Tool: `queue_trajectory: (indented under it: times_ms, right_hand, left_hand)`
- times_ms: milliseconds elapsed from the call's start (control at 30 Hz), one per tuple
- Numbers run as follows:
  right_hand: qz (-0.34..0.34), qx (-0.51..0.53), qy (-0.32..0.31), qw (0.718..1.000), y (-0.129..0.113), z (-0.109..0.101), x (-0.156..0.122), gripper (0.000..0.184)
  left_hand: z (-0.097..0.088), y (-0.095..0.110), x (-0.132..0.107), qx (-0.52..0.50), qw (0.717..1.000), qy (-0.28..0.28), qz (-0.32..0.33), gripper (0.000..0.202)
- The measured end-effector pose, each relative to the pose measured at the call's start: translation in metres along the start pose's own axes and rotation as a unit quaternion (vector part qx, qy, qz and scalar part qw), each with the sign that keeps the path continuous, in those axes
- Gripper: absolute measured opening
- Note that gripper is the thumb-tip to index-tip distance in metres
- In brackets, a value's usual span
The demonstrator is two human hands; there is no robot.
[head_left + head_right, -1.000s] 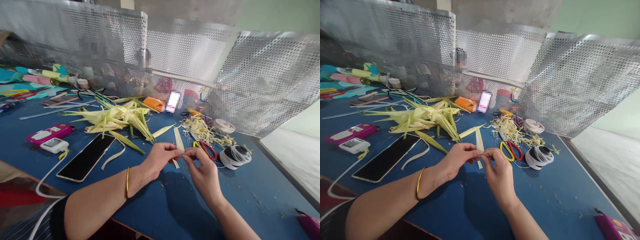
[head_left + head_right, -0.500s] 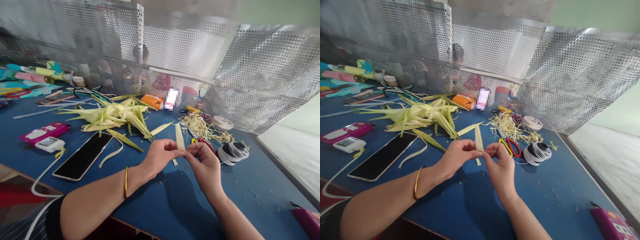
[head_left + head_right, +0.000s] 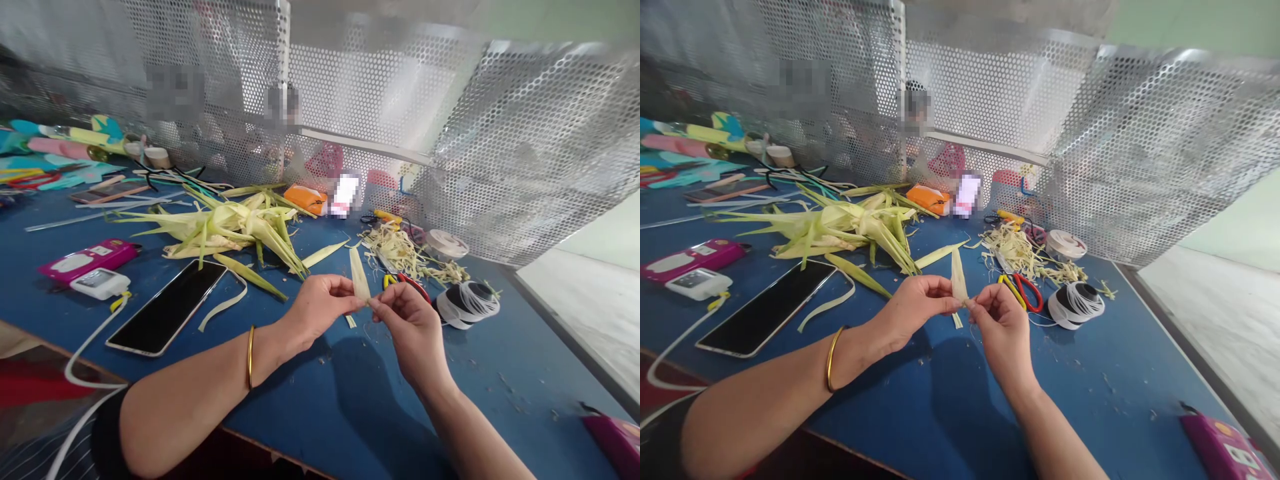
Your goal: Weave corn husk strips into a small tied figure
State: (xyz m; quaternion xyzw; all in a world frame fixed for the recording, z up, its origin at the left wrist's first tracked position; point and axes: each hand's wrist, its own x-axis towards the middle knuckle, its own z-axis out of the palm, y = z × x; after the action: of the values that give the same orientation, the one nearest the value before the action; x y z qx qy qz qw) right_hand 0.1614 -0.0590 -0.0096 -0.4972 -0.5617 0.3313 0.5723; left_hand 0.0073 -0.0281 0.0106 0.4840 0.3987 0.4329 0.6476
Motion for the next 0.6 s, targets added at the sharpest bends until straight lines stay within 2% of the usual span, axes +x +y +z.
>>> queue_trajectory:
  times_ms: [67,133,200,267,600]
  right_hand:
    - [-0.043,-0.031,-0.015,0.998,-0.0003,-0.0001,-0.0004,0.008]
    - [-0.115,-0.091,-0.033,0.989,-0.0017,-0.0005,-0.0003,0.003]
    - [-0.189,-0.150,-0.043,0.969,-0.0037,-0.0011,-0.0001,0.009]
    - [-0.233,-0.180,-0.045,0.955,-0.0057,-0.0017,-0.0001,0.014]
    - [-0.225,-0.200,-0.030,0.953,-0.0059,-0.0035,-0.0004,0.014]
  left_hand:
    - [-0.0016,0.0008,0.0011,-0.035,0.999,0.001,-0.037,0.011]
    - [-0.0034,0.0013,0.0026,-0.064,0.996,0.002,-0.069,0.013]
    - [-0.0049,0.0015,0.0038,-0.081,0.993,-0.003,-0.085,0.015]
    - [-0.0060,0.0014,0.0044,-0.089,0.992,-0.009,-0.091,0.016]
    - [-0.0077,0.0012,0.0041,-0.078,0.994,-0.036,-0.074,0.015]
